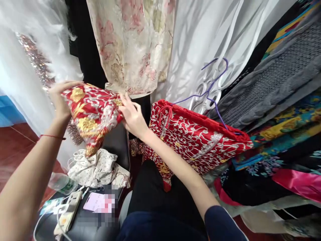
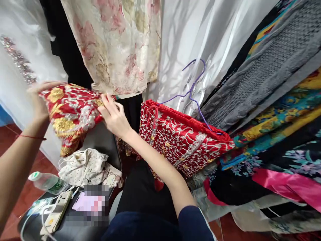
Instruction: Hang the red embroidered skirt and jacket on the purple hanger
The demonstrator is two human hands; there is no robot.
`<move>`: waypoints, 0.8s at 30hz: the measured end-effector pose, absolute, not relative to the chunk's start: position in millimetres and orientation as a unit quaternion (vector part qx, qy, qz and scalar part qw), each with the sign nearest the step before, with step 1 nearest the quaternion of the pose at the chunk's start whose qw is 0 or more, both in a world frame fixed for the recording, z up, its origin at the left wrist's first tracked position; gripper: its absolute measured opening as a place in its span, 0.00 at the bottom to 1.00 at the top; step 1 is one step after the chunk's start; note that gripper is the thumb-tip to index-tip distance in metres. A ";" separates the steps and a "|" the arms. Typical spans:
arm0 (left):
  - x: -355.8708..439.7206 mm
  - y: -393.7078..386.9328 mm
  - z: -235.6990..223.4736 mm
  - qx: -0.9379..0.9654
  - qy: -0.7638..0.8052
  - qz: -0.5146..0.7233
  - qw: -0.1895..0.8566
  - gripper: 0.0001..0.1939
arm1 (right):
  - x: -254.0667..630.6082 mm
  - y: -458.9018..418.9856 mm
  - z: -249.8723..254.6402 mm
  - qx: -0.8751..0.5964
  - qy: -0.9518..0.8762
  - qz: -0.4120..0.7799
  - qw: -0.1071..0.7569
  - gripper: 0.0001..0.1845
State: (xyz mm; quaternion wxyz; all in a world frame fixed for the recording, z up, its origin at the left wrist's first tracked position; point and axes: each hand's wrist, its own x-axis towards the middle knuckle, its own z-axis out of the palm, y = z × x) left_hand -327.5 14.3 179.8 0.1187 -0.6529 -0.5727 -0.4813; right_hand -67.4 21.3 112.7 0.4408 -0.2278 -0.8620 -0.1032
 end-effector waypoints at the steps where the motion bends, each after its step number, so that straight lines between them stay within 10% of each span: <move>1: -339.4 1.9 180.6 -0.665 -0.542 -0.496 0.134 0.16 | -78.9 17.0 106.3 -0.212 -0.869 -0.126 0.429 0.14; 9: -403.8 -42.2 101.6 -0.792 -0.560 -0.208 0.125 0.23 | -72.9 -10.5 49.6 -0.046 -0.958 -0.120 0.255 0.09; 18: -225.9 -80.4 136.6 -0.684 -0.657 -0.093 0.303 0.15 | 29.6 -9.0 52.5 -0.391 -0.751 0.055 0.529 0.10; 24: -86.6 -22.6 164.6 -0.802 -0.509 -0.266 0.165 0.18 | 81.7 -6.9 54.4 -0.523 -0.631 0.089 0.566 0.10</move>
